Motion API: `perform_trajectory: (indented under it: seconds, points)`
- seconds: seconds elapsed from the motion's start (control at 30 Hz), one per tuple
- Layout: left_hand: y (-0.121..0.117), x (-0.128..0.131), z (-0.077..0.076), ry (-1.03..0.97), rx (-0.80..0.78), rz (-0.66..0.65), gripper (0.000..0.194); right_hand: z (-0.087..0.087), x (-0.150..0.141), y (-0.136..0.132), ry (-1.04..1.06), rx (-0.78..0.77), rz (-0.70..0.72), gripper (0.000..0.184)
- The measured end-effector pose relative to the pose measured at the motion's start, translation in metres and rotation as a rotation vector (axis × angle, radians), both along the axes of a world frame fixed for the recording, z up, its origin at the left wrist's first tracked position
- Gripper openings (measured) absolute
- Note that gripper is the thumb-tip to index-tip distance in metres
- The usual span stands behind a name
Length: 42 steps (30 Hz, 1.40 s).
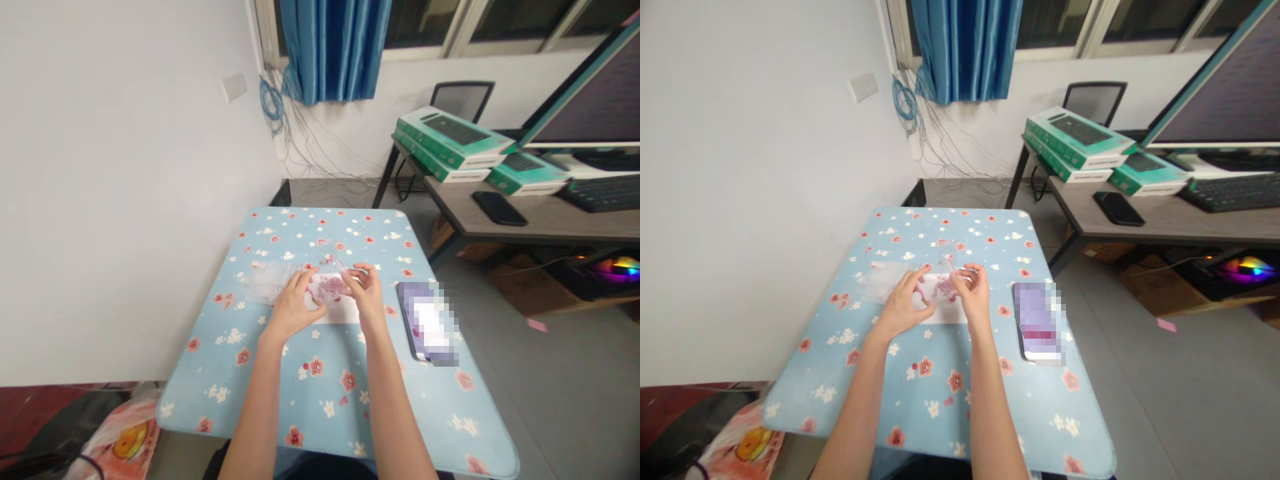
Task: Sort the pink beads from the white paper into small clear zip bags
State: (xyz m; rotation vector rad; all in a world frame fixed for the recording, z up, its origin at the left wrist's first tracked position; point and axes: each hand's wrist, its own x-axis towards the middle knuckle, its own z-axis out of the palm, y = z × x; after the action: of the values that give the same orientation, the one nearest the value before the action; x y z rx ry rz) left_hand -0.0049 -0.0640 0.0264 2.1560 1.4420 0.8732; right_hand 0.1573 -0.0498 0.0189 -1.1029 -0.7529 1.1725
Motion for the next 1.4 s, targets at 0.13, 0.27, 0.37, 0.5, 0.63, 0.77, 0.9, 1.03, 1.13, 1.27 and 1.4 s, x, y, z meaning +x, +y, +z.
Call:
perform_trajectory:
  seconds: [0.13,0.27,0.37,0.5,0.63,0.77,0.9,1.03,1.13,1.27,1.4]
  points:
    - [-0.002,0.000,0.005,0.043,-0.023,-0.023,0.068,0.002,-0.002,-0.002,-0.007,-0.092,0.116,0.037]
    - [-0.004,0.001,0.010,0.046,-0.062,-0.037,0.069,0.004,-0.005,-0.004,-0.021,-0.139,0.130,0.033]
    - [-0.005,0.000,0.014,0.014,-0.070,-0.044,0.069,0.000,-0.007,-0.003,0.046,-0.183,0.101,0.031]
    - [-0.005,-0.001,0.017,-0.028,-0.055,-0.054,0.073,-0.010,-0.010,0.002,0.154,-0.224,0.104,0.027]
    - [-0.006,-0.001,0.019,-0.052,-0.054,-0.047,0.070,-0.016,-0.014,0.005,0.275,-0.252,0.184,0.019]
    - [-0.006,0.000,0.021,-0.062,-0.064,-0.067,0.065,-0.018,-0.018,0.005,0.347,-0.297,0.248,0.016]
    - [-0.006,0.001,0.023,-0.074,-0.051,-0.088,0.063,-0.019,-0.022,0.005,0.370,-0.340,0.209,0.022]
    - [-0.006,0.002,0.025,-0.096,-0.038,-0.095,0.063,-0.019,-0.025,0.005,0.399,-0.299,0.216,0.027]
    - [-0.005,0.002,0.027,-0.115,-0.005,-0.081,0.060,-0.021,-0.024,0.005,0.450,-0.265,0.220,0.028]
    - [-0.005,0.002,0.030,-0.131,0.028,-0.063,0.052,-0.026,-0.022,0.007,0.530,-0.268,0.194,0.027]
    - [-0.008,0.003,0.036,-0.127,0.039,-0.101,0.046,-0.031,-0.021,0.009,0.517,-0.266,0.161,0.029]
